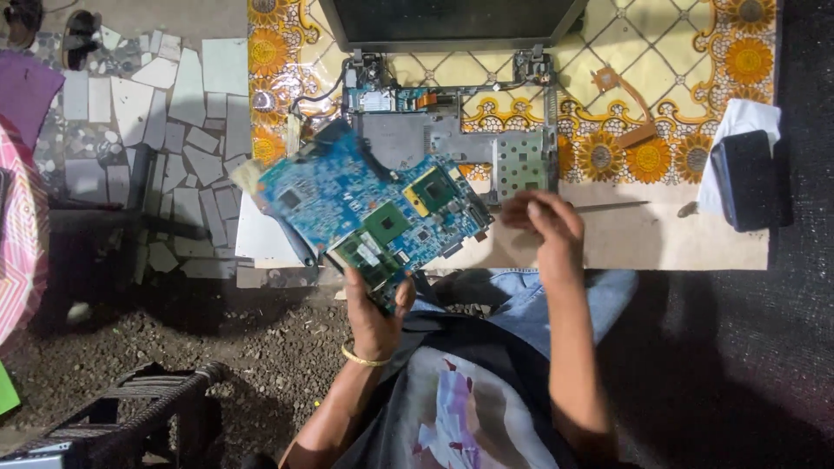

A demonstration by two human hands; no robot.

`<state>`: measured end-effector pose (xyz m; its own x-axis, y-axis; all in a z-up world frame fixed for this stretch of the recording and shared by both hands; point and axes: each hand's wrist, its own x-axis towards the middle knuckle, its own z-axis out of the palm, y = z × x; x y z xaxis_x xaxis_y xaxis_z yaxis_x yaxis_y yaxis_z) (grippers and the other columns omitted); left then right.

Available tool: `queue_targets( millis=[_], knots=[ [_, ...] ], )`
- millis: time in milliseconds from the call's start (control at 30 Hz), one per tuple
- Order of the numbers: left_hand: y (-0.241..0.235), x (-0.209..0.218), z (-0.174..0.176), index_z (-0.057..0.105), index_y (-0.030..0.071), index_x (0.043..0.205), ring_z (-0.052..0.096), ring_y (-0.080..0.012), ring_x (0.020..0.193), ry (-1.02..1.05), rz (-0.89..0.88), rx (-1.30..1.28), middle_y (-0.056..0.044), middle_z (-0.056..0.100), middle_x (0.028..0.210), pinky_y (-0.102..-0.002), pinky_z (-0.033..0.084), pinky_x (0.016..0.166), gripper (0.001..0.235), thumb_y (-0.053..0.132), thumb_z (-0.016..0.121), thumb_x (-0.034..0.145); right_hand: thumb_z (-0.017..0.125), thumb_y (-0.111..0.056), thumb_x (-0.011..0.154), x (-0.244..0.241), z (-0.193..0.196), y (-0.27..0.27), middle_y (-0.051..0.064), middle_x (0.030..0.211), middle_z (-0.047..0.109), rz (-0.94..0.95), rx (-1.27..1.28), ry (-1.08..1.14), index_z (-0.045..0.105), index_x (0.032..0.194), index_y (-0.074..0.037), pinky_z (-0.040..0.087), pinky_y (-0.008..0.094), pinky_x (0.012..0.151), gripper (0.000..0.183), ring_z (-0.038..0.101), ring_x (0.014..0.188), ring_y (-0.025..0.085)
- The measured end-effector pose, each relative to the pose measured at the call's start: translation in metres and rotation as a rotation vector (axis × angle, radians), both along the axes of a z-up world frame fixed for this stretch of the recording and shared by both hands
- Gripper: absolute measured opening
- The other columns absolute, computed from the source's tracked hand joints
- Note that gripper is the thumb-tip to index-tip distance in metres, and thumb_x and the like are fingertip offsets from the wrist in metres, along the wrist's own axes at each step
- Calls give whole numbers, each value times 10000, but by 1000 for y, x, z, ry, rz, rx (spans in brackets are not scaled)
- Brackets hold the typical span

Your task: The person removes a copper heat pipe from a laptop motherboard, then repositions and secures it using a screwdriver. The person handles the motherboard and heat pipe directly, using a screwdriver to tighten screws.

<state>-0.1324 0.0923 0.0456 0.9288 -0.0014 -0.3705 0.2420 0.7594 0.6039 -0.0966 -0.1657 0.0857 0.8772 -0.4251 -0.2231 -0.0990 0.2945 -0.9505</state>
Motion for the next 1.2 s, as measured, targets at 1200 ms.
queue_targets(
  millis=[1200],
  knots=[
    [-10, 83, 16, 712, -45, 799, 515, -218, 396, 85, -602, 345, -181, 591, 495, -341, 407, 448, 363, 226, 777, 1032, 735, -153, 1041, 5, -19, 1, 57, 1115, 757, 44, 263, 157, 749, 1223, -92, 595, 301, 858, 192, 696, 955, 168]
  ],
)
